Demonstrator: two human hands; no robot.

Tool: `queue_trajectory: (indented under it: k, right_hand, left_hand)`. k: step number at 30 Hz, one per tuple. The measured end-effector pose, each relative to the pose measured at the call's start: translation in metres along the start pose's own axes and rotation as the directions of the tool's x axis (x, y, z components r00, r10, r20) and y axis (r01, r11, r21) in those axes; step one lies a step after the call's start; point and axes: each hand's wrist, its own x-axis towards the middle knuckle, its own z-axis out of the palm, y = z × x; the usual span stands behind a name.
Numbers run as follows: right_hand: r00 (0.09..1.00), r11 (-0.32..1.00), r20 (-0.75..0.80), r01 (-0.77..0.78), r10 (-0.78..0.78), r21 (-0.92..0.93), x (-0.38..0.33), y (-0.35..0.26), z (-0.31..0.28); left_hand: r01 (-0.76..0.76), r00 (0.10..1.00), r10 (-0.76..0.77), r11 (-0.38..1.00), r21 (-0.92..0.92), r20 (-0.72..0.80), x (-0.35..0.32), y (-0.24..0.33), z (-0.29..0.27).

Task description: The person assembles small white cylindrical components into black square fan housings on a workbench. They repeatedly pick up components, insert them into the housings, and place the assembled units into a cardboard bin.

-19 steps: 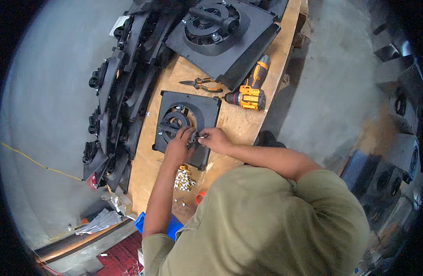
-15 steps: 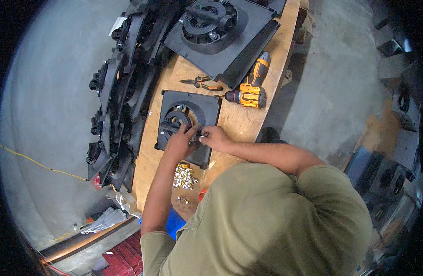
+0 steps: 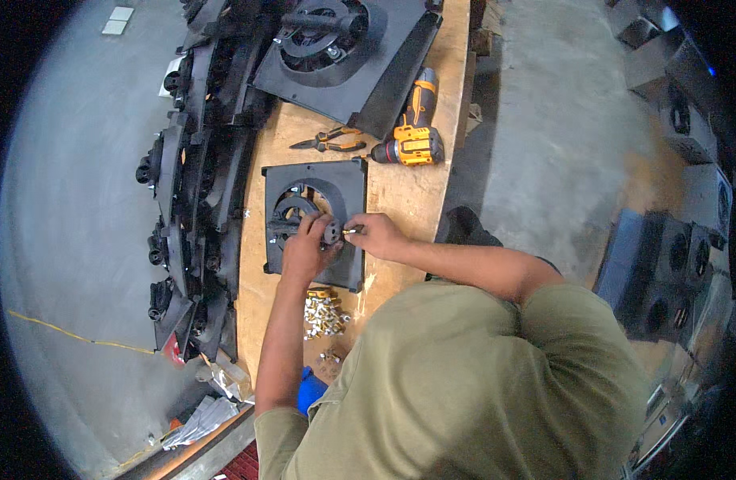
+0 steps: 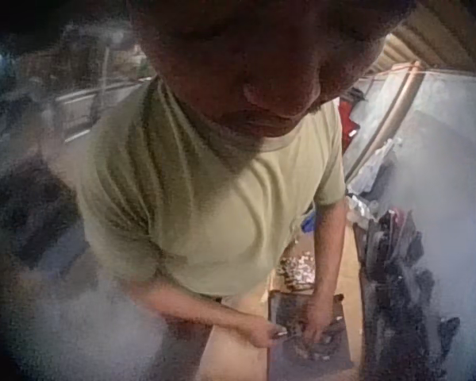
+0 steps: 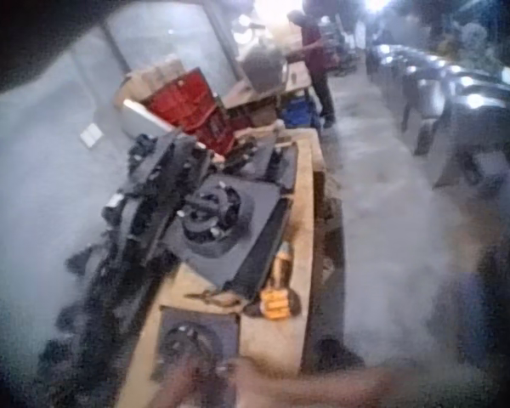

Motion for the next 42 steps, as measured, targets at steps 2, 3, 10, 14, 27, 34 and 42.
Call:
queue_trajectory:
  k: [2,3,10,14,27,34,42]
  right_hand:
    - [0.999,0.999,-0.04,-0.034,0.035,0.029,-0.012,0.005,-0.001]
    - [0.996,0.998,-0.069,-0.054,0.056,0.032,-0.017,0.007,-0.003]
    - [0.996,1.0,-0.09,-0.025,0.025,0.002,-0.018,0.005,-0.035]
    - [1.0,0.982,-0.031,-0.002,-0.004,-0.187,-0.006,0.015,-0.067]
    - [0.993,0.976,0.115,0.02,0.006,-0.217,-0.006,0.021,-0.09]
    - [0.977,0.959,0.173,0.161,-0.121,-0.233,-0.007,-0.003,-0.084]
    - [0.974,0.951,0.137,0.208,-0.181,-0.228,-0.005,-0.015,-0.076]
  left_hand:
    - [-0.045,0.994,0.04,0.998,-0.05,-0.104,-0.004,0.002,0.002]
    - [-0.045,0.99,0.038,0.998,-0.053,-0.135,-0.006,0.003,0.003]
    - [-0.165,0.926,0.061,0.954,-0.252,-0.373,-0.029,0.03,0.025]
    - [-0.015,0.998,-0.003,0.958,-0.288,-0.063,-0.049,0.059,0.061]
    - [0.141,0.949,-0.231,0.918,-0.37,-0.213,-0.049,0.067,0.101]
    - [0.159,0.834,-0.328,0.913,-0.376,-0.444,-0.022,0.056,0.037]
    - [0.18,0.88,-0.235,0.969,-0.168,-0.412,-0.008,0.029,0.029]
